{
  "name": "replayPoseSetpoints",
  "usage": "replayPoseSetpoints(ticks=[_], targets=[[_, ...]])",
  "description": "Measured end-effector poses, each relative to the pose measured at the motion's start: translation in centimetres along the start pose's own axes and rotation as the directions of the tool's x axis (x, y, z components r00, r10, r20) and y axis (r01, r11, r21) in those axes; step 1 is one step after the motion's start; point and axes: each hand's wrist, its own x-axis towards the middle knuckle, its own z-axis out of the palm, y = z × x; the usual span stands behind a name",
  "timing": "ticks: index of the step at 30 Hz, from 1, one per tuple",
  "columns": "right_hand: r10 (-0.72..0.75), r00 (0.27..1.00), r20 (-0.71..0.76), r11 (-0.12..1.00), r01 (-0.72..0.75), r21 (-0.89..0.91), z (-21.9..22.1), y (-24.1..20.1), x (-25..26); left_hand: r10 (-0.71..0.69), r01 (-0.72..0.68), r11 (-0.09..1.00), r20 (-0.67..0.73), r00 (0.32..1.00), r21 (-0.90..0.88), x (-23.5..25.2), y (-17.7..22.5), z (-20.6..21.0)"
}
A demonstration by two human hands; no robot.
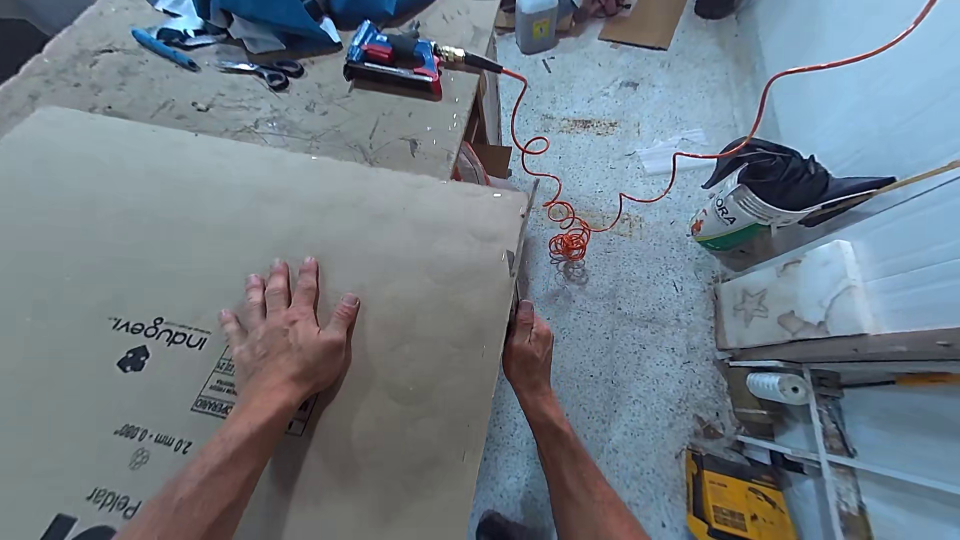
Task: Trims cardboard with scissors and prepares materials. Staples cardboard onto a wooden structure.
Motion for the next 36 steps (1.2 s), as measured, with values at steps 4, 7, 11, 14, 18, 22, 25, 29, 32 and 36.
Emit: replayPoseSetpoints(ticks=[4,7,11,14,18,22,25,29,32,36], targets=[[-0.031,0.999,-0.035,0.998,0.029,-0.050,0.0,-0.1,-3.3,-0.010,0.011,1.000,0.020,1.000,-0.014,-0.2,0.1,-0.4],[-0.030,0.999,-0.030,0.999,0.029,-0.029,-0.1,0.1,-6.7,-0.017,0.018,1.000,0.040,0.999,-0.007,-0.4,0.1,-0.7],[-0.001,1.000,-0.024,1.000,0.001,0.014,-0.2,0.4,-11.7,-0.018,0.018,1.000,0.032,0.999,-0.017,-0.2,0.4,-0.7],[-0.025,1.000,0.018,0.999,0.025,-0.036,-0.8,0.3,-12.7,0.049,-0.056,0.989,-0.054,0.997,-0.140,-0.2,0.2,-1.0],[-0.103,0.995,0.010,0.992,0.104,-0.071,-1.4,-0.3,-11.9,0.483,-0.483,0.839,-0.066,0.873,-0.250,-9.1,-4.3,-2.1],[-0.047,0.999,0.005,0.996,0.047,-0.074,-1.2,-1.1,-12.6,0.587,-0.588,0.809,-0.052,0.808,-0.009,-21.5,-11.2,-0.7],[-0.017,1.000,-0.023,0.998,0.016,-0.064,-0.8,-1.1,-13.5,0.493,-0.493,0.870,-0.009,0.870,0.007,-21.2,-10.4,-0.4],[-0.025,0.998,-0.060,0.998,0.022,-0.052,-0.6,-0.7,-15.7,0.472,-0.472,0.882,0.029,0.881,-0.008,-20.2,-9.5,-0.3],[-0.026,0.996,-0.086,0.999,0.023,-0.031,-0.5,-0.6,-18.3,0.479,-0.478,0.878,0.027,0.878,-0.034,-20.1,-9.5,-0.3],[-0.040,0.997,-0.063,0.999,0.038,-0.033,-1.1,-0.4,-23.4,0.470,-0.467,0.883,0.057,0.881,-0.052,-20.0,-9.1,-0.7]])
